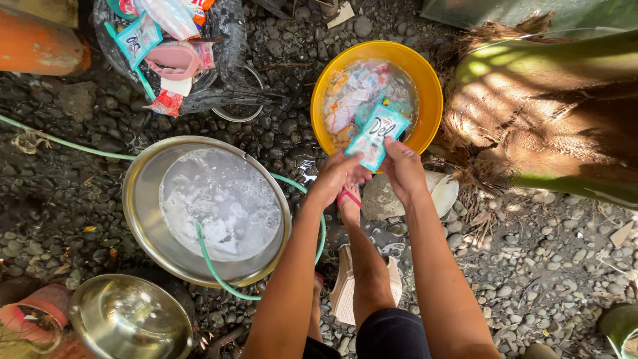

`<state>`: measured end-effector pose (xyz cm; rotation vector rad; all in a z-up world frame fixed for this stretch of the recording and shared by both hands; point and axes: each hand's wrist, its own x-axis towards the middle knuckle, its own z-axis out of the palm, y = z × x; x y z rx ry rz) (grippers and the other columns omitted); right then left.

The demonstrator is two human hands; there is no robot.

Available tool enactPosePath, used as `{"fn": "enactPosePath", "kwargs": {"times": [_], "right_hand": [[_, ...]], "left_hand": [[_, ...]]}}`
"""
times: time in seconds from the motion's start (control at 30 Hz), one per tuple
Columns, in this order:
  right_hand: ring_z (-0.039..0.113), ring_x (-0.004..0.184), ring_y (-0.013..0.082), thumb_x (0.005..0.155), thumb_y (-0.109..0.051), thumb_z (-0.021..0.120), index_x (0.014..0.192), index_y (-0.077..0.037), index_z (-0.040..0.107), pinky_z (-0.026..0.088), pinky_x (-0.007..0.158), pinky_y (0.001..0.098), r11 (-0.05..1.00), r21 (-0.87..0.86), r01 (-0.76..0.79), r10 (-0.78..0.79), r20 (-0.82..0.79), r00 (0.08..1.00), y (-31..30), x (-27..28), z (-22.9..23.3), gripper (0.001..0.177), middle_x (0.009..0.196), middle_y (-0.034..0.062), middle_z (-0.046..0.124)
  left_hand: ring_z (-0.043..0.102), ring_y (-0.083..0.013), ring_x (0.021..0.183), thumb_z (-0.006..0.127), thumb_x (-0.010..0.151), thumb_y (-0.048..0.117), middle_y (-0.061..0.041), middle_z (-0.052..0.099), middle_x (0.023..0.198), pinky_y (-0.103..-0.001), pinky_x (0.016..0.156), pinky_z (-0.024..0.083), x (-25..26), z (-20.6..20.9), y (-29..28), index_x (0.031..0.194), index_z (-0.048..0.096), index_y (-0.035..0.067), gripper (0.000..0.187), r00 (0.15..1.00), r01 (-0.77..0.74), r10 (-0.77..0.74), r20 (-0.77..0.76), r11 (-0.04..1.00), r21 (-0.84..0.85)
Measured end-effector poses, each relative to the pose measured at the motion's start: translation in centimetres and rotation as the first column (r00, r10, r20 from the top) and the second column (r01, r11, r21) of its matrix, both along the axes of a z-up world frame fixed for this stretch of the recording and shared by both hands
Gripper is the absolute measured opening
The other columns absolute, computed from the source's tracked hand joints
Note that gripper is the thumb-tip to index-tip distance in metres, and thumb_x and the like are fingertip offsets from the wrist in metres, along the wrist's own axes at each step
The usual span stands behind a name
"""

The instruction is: The person washes clothes by hand in a yellow bucket filled with water and detergent while using a green hose.

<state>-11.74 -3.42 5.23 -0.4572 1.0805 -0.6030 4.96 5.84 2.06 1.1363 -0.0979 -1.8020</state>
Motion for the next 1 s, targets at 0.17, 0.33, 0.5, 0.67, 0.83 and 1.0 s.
{"fn": "enactPosePath", "kwargs": {"times": [0.17,0.33,0.5,0.67,0.83,1.0], "right_hand": [[0.061,0.071,0.0155,0.108,-0.025,0.065,0.096,-0.004,0.067,0.051,0.067,0.0320,0.989,0.031,-0.147,0.140,0.170,0.975,2.9,1.1,-0.8,0.024,0.084,0.0062,0.067],[0.061,0.070,0.0137,0.099,-0.030,0.061,0.098,-0.005,0.066,0.050,0.065,0.0298,0.987,0.162,-0.025,0.026,-0.005,1.000,3.5,2.5,-1.2,0.025,0.084,0.0038,0.069],[0.060,0.066,0.0129,0.097,-0.028,0.067,0.092,-0.004,0.065,0.049,0.059,0.0303,0.964,0.227,-0.140,0.133,0.048,0.990,4.0,2.2,-5.7,0.024,0.078,0.0017,0.068],[0.052,0.058,0.0131,0.099,-0.026,0.076,0.090,-0.006,0.068,0.043,0.052,0.0307,0.968,0.190,-0.166,0.171,-0.010,0.985,5.6,2.0,-10.2,0.023,0.073,0.0021,0.062],[0.067,0.074,0.0159,0.097,-0.015,0.070,0.096,-0.004,0.070,0.055,0.067,0.0314,0.976,0.216,-0.013,0.013,0.004,1.000,5.3,2.7,-10.5,0.011,0.089,0.0056,0.073],[0.071,0.076,0.0215,0.097,-0.011,0.064,0.101,-0.001,0.067,0.061,0.071,0.0379,0.990,0.080,0.115,-0.103,-0.145,0.984,2.1,2.4,-12.3,0.011,0.091,0.0098,0.072]], "left_hand": [[0.070,-0.0258,0.072,0.049,0.106,0.039,-0.018,0.073,0.087,-0.038,0.067,0.054,-3.2,-2.4,0.1,0.113,0.066,0.002,0.041,0.816,0.170,-0.203,0.541,0.979,0.111],[0.068,-0.0373,0.079,0.047,0.112,0.038,-0.023,0.071,0.088,-0.046,0.071,0.051,-7.1,-6.6,2.0,0.109,0.068,0.000,0.043,0.337,0.138,-0.118,0.934,0.988,0.074],[0.065,-0.0217,0.064,0.057,0.099,0.030,-0.011,0.069,0.079,-0.036,0.058,0.054,-4.5,-6.4,3.4,0.117,0.065,0.003,0.033,0.899,-0.048,-0.010,0.438,0.991,0.121],[0.069,-0.0249,0.063,0.051,0.105,0.033,-0.015,0.070,0.077,-0.038,0.059,0.056,-4.4,-8.7,3.3,0.104,0.068,-0.005,0.042,0.835,-0.028,-0.121,0.536,0.965,0.262],[0.062,-0.0475,0.092,0.049,0.108,0.030,-0.029,0.068,0.100,-0.058,0.080,0.047,-7.1,-13.1,4.3,0.115,0.066,-0.003,0.038,0.399,-0.020,-0.152,0.904,0.984,0.175],[0.069,-0.0368,0.094,0.043,0.106,0.024,-0.018,0.071,0.103,-0.054,0.085,0.051,-9.5,-12.6,5.4,0.101,0.064,0.005,0.029,-0.090,0.185,-0.076,0.993,0.979,0.092]]}}
